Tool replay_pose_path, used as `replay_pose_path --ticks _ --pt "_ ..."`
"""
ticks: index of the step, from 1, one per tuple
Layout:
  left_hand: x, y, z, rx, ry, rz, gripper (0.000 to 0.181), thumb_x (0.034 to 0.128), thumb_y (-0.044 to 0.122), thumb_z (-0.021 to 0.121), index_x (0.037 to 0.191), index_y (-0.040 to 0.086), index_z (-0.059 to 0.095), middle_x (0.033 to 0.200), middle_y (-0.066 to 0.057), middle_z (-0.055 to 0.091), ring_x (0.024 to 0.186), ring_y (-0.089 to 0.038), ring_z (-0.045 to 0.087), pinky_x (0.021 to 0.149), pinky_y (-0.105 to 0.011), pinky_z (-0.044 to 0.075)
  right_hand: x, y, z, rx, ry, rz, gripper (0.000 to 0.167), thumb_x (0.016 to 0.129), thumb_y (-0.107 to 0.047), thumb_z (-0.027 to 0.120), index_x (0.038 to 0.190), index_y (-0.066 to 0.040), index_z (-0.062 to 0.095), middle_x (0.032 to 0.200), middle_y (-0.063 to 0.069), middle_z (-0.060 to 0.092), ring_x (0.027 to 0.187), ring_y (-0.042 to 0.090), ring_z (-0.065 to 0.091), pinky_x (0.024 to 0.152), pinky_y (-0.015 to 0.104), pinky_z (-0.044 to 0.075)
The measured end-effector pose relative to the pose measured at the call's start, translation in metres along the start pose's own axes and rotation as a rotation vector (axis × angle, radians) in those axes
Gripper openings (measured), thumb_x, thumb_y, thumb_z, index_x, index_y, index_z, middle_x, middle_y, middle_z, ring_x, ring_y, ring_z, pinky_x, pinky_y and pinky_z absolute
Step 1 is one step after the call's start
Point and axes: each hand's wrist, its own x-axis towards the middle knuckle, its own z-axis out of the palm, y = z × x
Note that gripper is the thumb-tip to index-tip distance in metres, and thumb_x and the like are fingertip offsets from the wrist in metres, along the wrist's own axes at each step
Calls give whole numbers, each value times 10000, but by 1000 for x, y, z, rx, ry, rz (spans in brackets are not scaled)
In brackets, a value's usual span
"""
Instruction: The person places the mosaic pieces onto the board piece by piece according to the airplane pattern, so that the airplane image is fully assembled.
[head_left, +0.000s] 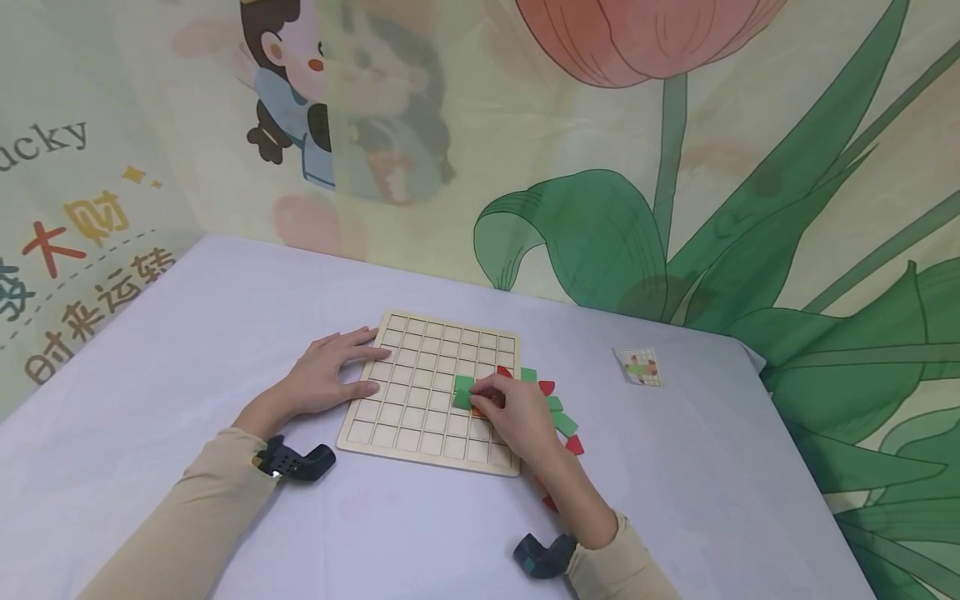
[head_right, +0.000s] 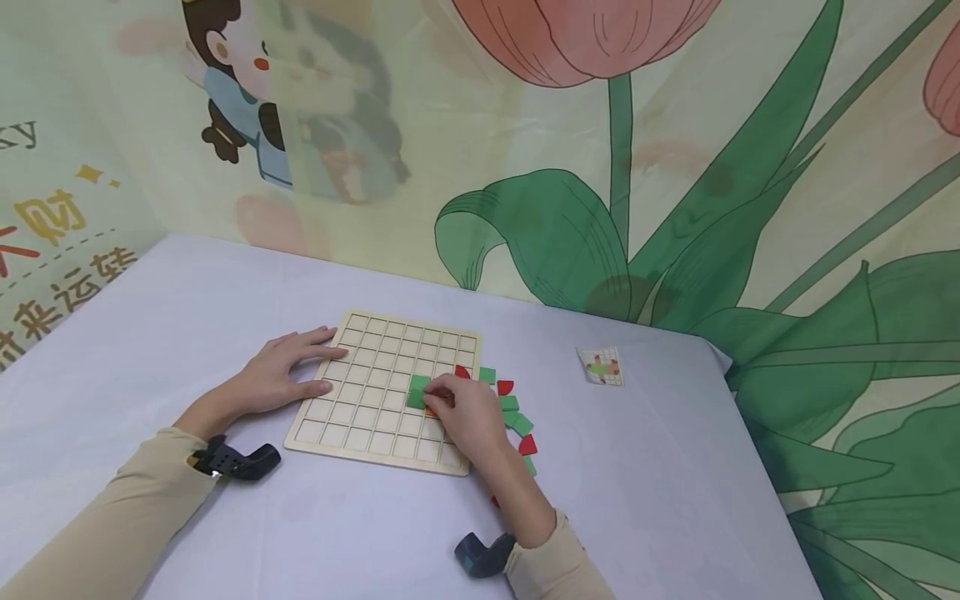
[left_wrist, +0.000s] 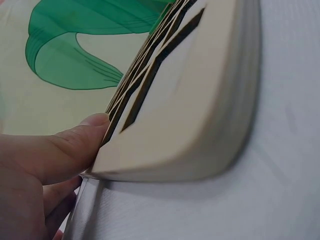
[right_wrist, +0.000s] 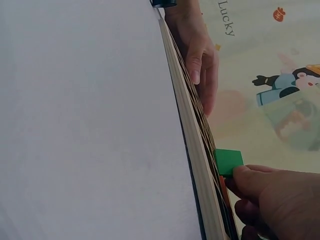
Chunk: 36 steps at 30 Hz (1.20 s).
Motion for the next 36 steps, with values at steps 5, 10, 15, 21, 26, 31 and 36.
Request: replay_pose_path --ticks 5,10,15,21,26,31,36 --pt "1 -1 1 16 -6 -8 544 844 398 661 1304 119 580 1507 -187 353 1413 -383 267 1128 -572 158 -1 -2 0 -36 -9 -5 138 835 -251 732 972 -236 735 856 -108 709 690 45 553 585 160 469" --pt "1 -1 1 13 -3 -12 543 840 389 669 1301 115 583 1507 -187 354 1415 -380 266 1130 -569 157 -3 -6 -3 -95 -18 -39 145 832 -258 734 977 -246 744 926 -98 722 761 34 593 637 163 484" --pt "1 0 1 13 -7 -10 534 843 376 668 1302 118 583 1508 -187 352 1415 -379 266 1130 -565 156 -4 -8 -4 -124 -26 -43 165 830 -251 736 994 -242 745 951 -88 725 772 39 598 632 157 476" --pt "1 1 0 16 -7 -10 530 841 372 669 1298 117 586 1505 -191 355 1413 -379 269 1128 -567 159 -4 -8 -5 -177 -32 -94 216 812 -254 754 1026 -230 739 955 -92 713 820 63 616 675 191 496" --pt "1 1 0 17 -6 -8 529 840 367 670 1301 122 585 1505 -190 354 1412 -380 269 1124 -573 161 -4 -6 -4 -206 -14 -131 248 787 -280 776 1027 -227 745 938 -89 663 805 72 595 681 207 499" --pt "0 0 0 19 -5 -1 527 838 360 673 1299 120 586 1502 -193 358 1410 -379 277 1130 -564 162 -5 -5 -4 -198 -7 -147 256 785 -281 776 1030 -206 755 974 -86 621 788 63 593 642 185 487" --pt "0 1 -1 20 -6 9 528 839 364 669 1297 115 587 1499 -197 362 1410 -378 280 1132 -562 163 -7 -5 -4 -182 -16 -153 268 797 -273 766 1052 -193 752 1008 -73 597 818 70 594 637 175 479"
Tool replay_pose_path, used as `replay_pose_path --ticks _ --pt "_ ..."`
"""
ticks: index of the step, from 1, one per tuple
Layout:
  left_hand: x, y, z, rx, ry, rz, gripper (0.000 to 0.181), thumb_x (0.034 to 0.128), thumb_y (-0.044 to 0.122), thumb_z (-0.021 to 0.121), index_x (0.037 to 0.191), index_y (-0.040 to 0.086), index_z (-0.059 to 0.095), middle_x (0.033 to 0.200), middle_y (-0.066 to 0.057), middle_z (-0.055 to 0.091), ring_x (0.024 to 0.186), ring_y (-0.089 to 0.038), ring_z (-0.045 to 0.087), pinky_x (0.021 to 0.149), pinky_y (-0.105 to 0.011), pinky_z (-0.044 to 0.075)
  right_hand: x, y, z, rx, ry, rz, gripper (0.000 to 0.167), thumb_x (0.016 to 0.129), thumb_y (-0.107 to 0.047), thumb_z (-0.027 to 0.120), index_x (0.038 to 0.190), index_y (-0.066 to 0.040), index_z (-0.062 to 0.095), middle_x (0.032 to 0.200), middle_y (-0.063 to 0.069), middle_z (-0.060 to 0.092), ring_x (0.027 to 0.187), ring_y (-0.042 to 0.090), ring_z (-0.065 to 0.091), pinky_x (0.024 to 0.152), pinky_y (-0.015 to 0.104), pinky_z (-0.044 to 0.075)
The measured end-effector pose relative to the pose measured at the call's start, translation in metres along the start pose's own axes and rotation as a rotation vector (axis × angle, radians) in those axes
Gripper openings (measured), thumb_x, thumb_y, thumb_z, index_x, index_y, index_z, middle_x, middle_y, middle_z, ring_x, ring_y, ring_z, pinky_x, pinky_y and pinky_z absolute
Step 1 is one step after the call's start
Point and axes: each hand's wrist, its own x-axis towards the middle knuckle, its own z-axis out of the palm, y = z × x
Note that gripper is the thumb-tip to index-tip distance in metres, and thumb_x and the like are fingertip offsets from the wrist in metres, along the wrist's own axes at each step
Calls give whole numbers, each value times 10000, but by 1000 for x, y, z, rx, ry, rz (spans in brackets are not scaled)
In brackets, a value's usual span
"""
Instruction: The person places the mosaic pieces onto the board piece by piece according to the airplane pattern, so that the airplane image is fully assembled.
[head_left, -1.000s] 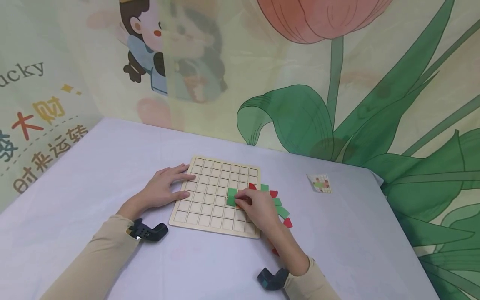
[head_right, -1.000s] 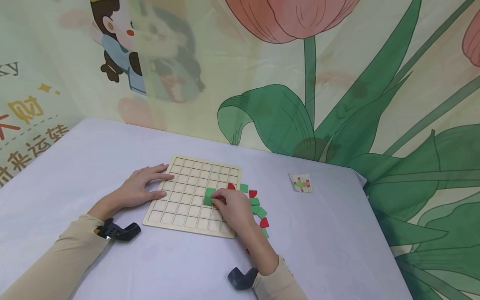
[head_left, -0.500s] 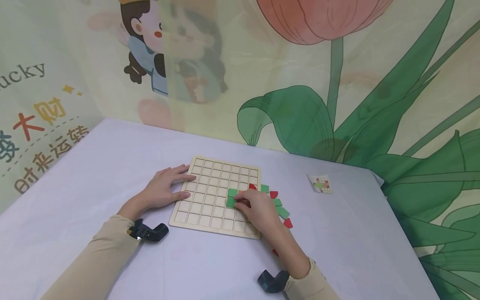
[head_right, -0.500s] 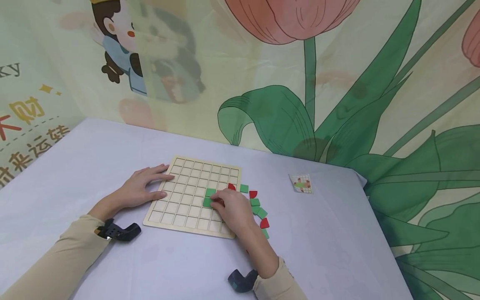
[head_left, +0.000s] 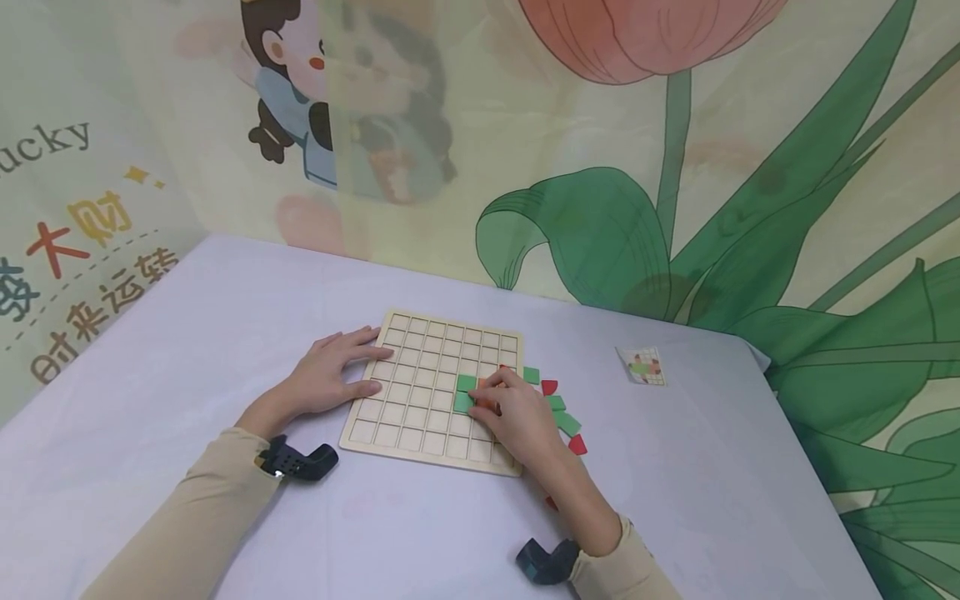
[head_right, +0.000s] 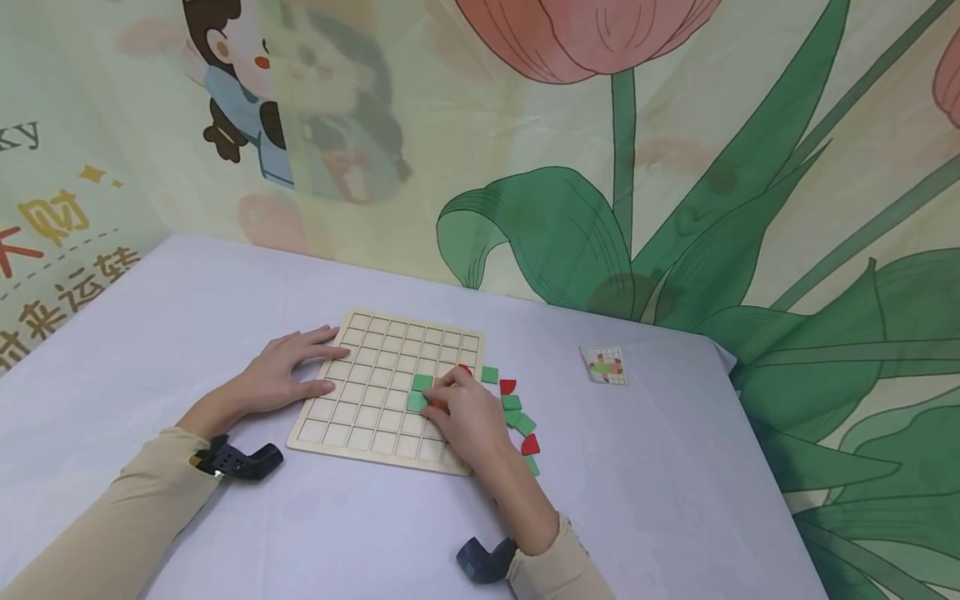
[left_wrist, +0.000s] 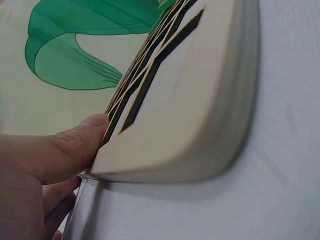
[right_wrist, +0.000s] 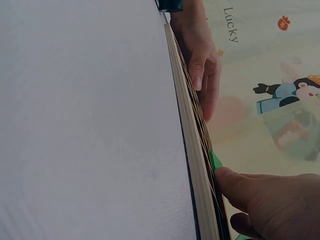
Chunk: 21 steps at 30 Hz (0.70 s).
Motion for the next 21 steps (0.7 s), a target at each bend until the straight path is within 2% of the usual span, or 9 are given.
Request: replay_pose_path --ticks 13,21 --pt "0 0 0 7 0 5 531 837 368 669 1297 116 587 1499 -193 364 1408 -375 286 1133 -556 165 0 3 2 -3 17 -36 252 799 -260 765 1041 -191 755 969 -76 591 777 70 590 604 147 463" --pt "0 1 -2 -17 -1 7 522 838 355 675 1294 116 590 1499 -194 363 1406 -377 288 1133 -548 157 0 3 1 5 26 -41 172 795 -270 767 956 -212 778 936 -89 585 718 47 559 570 140 438"
